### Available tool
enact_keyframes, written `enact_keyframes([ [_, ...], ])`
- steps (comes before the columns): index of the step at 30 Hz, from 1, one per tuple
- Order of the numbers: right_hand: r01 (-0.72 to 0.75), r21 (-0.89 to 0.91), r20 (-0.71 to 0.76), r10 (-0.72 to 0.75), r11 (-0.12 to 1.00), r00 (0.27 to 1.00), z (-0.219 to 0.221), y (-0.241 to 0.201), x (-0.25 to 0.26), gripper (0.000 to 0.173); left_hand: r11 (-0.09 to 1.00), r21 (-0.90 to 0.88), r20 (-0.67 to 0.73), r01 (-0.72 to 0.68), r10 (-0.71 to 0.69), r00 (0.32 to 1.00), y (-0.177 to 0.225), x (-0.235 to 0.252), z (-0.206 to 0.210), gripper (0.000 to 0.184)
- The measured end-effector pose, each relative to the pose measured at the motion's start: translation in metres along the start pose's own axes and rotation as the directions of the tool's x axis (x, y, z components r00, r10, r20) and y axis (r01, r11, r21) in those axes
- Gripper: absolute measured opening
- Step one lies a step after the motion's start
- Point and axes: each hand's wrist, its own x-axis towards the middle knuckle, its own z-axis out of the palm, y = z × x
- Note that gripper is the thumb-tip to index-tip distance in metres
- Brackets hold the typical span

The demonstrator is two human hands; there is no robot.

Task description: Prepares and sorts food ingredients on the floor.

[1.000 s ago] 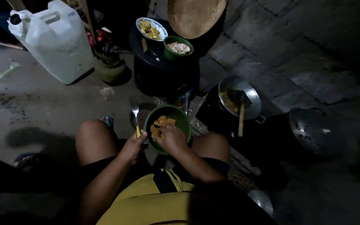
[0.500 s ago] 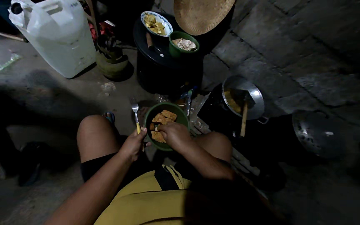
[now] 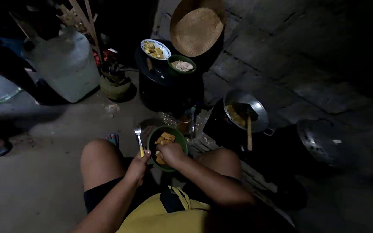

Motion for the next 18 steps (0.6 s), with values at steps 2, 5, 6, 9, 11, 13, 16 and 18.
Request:
enact_keyframes([
  [2, -0.002, 0.033, -0.005, 0.002, 0.999, 1.000, -0.004, -0.001, -0.006, 0.035, 0.998, 0.064, -0.040, -0.008, 0.011, 0.999, 0.001, 0.002, -0.003, 0.033],
  [5, 0.010, 0.199, -0.106, 0.011, 0.980, 0.994, -0.023, 0.007, -0.024, 0.038, 0.999, 0.047, -0.102, -0.025, 0.029, 0.994, 0.009, 0.001, -0.005, 0.033],
  [6, 0.029, 0.299, -0.196, 0.032, 0.954, 0.980, -0.031, 0.015, -0.030, 0.038, 0.999, 0.012, -0.117, -0.035, 0.036, 0.992, 0.015, 0.000, -0.007, 0.035],
  [9, 0.109, 0.601, -0.436, 0.210, 0.792, 0.875, -0.039, 0.056, -0.029, 0.035, 0.991, -0.088, -0.224, -0.104, 0.082, 0.971, 0.030, -0.003, -0.017, 0.036],
  [11, 0.102, 0.738, -0.425, 0.342, 0.667, 0.838, -0.030, 0.087, -0.009, 0.038, 0.974, -0.152, -0.302, -0.170, 0.118, 0.946, 0.042, -0.003, -0.024, 0.033],
  [13, 0.010, 0.813, -0.289, 0.388, 0.582, 0.875, -0.003, 0.112, 0.026, 0.041, 0.951, -0.184, -0.330, -0.250, 0.180, 0.927, 0.053, 0.001, -0.035, 0.033],
  [16, -0.213, 0.746, -0.009, 0.329, 0.631, 0.944, 0.053, 0.122, 0.075, 0.049, 0.933, -0.210, -0.371, -0.293, 0.201, 0.907, 0.069, 0.002, -0.048, 0.033],
  [18, -0.340, 0.656, 0.161, 0.315, 0.673, 0.935, 0.070, 0.113, 0.099, 0.050, 0.915, -0.250, -0.416, -0.316, 0.193, 0.889, 0.078, -0.001, -0.052, 0.036],
])
